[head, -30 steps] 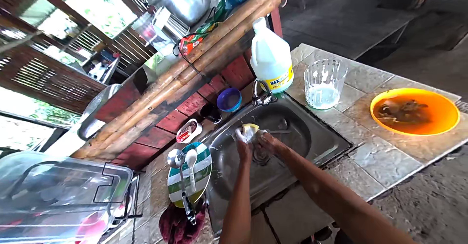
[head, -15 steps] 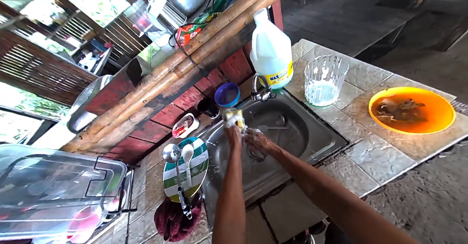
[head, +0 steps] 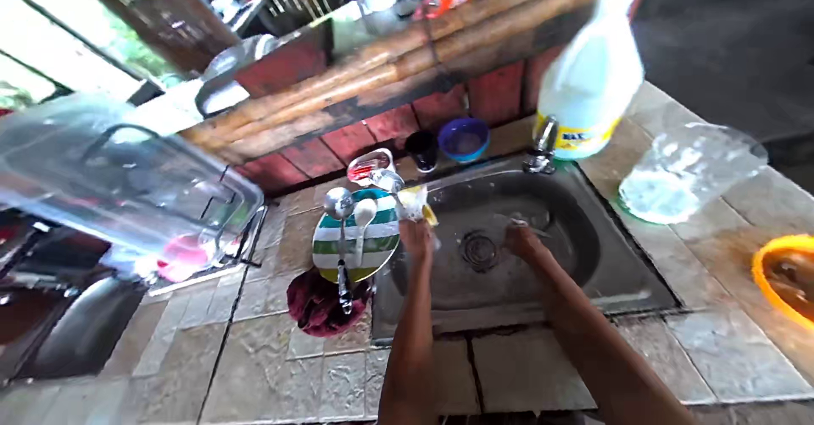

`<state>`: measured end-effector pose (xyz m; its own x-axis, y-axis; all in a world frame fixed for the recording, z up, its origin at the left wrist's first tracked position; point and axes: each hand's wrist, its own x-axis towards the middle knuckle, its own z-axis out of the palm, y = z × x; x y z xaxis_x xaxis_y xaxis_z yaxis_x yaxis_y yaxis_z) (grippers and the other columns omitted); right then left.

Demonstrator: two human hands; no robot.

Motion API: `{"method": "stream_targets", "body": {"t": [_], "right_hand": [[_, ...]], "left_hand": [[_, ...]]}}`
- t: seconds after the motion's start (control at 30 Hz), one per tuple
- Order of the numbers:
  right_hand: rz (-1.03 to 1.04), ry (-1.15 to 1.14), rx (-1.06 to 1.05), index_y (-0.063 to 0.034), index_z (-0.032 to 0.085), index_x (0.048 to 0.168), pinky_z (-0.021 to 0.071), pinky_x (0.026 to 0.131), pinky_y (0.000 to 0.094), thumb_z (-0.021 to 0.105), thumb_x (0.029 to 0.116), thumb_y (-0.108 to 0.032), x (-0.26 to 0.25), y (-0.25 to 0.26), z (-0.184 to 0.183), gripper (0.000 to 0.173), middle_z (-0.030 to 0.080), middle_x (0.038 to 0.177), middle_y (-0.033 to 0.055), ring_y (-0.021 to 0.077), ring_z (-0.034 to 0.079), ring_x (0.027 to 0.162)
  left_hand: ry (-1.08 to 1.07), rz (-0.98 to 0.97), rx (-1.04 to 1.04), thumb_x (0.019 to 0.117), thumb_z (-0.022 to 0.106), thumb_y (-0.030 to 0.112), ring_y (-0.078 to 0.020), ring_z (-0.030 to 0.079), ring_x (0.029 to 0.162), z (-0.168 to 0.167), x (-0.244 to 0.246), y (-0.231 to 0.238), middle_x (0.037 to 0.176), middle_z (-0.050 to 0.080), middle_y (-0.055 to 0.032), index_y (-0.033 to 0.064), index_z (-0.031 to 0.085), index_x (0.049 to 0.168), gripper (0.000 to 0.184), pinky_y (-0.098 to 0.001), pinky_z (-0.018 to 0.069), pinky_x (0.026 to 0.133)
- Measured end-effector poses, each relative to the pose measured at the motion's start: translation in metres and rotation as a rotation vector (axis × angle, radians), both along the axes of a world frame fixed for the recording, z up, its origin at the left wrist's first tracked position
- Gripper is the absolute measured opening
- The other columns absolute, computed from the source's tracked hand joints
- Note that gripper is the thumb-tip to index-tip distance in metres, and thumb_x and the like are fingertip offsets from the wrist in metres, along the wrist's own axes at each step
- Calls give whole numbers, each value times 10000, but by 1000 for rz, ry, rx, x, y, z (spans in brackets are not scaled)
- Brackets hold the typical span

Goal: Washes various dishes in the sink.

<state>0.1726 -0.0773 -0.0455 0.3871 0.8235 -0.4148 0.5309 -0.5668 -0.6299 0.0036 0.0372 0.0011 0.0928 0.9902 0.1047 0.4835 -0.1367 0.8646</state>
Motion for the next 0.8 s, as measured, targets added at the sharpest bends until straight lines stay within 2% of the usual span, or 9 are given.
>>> {"method": "stream_targets", "body": {"t": [0.1, 0.27, 0.37, 0.4, 0.47, 0.53, 0.6, 0.73, 0.8], "right_hand": [[-35, -180, -129, 148, 510, 1382, 294, 1181, 597, 505, 1051, -86, 10, 5, -40, 405, 454, 1475, 361, 501, 389, 1423], [-41, -202, -208, 141, 473, 1420, 283, 1194, 577, 467, 1068, -89, 9, 10, -32, 420, 432, 1502, 349, 487, 369, 1444], [-212, 0, 62, 159, 495, 1376, 352, 1161, 490, 440, 1068, -37, 0, 15, -27, 369, 508, 1419, 345, 429, 479, 1362], [-247, 100, 149, 151, 490, 1368, 379, 1123, 432, 426, 1074, -30, -5, 19, -21, 352, 531, 1378, 325, 378, 514, 1299], [-192, 224, 178, 116, 459, 1439, 384, 1154, 444, 455, 1071, -51, -17, 20, 0, 404, 528, 1429, 309, 372, 525, 1342], [-296, 446, 304, 96, 484, 1397, 507, 965, 350, 438, 1082, -78, -35, 11, 4, 363, 617, 1259, 228, 223, 624, 1090], [-402, 557, 458, 109, 520, 1269, 511, 774, 264, 388, 1087, -83, -47, 1, 3, 295, 601, 1013, 127, 105, 583, 841], [-358, 269, 475, 135, 563, 1324, 445, 1089, 418, 468, 1052, -69, -32, -10, 9, 353, 623, 1287, 293, 322, 605, 1219], [-324, 147, 398, 112, 572, 1345, 400, 1134, 481, 452, 1064, -97, -27, -14, 20, 371, 610, 1323, 306, 389, 572, 1283]], "left_hand": [[278, 84, -85, 1028, 572, 97, -432, 609, 1213, 18, -57, 42, 1250, 624, -344, -145, 556, 1306, 368, -529, 467, 1051], [694, 14, -270, 1066, 493, 172, -423, 478, 1395, 55, -87, 52, 1437, 526, -320, -110, 501, 1412, 446, -529, 369, 1153], [752, -21, -228, 1052, 516, 176, -444, 482, 1383, 75, -68, 17, 1432, 528, -324, -105, 524, 1396, 444, -555, 382, 1131], [732, -79, -232, 1044, 535, 180, -431, 501, 1369, 78, -56, 7, 1430, 533, -313, -93, 512, 1410, 457, -546, 404, 1116], [523, -276, -181, 1009, 581, 134, -405, 512, 1360, 54, -28, -4, 1434, 533, -304, -92, 506, 1421, 476, -514, 399, 1135], [179, -510, -181, 999, 571, 47, -379, 510, 1353, 5, 10, -13, 1417, 533, -323, -135, 493, 1404, 451, -451, 381, 1164], [-68, -583, -219, 1009, 527, -4, -352, 544, 1287, -24, 52, -29, 1353, 560, -334, -172, 494, 1362, 393, -415, 407, 1129], [-58, -447, -187, 1011, 532, -17, -379, 616, 1179, -36, 108, -41, 1219, 636, -335, -164, 583, 1262, 295, -459, 468, 1055], [-181, -311, -317, 1061, 456, 27, -308, 632, 1001, -37, 125, -37, 1128, 639, -286, -128, 602, 1225, 269, -423, 520, 914]]}}
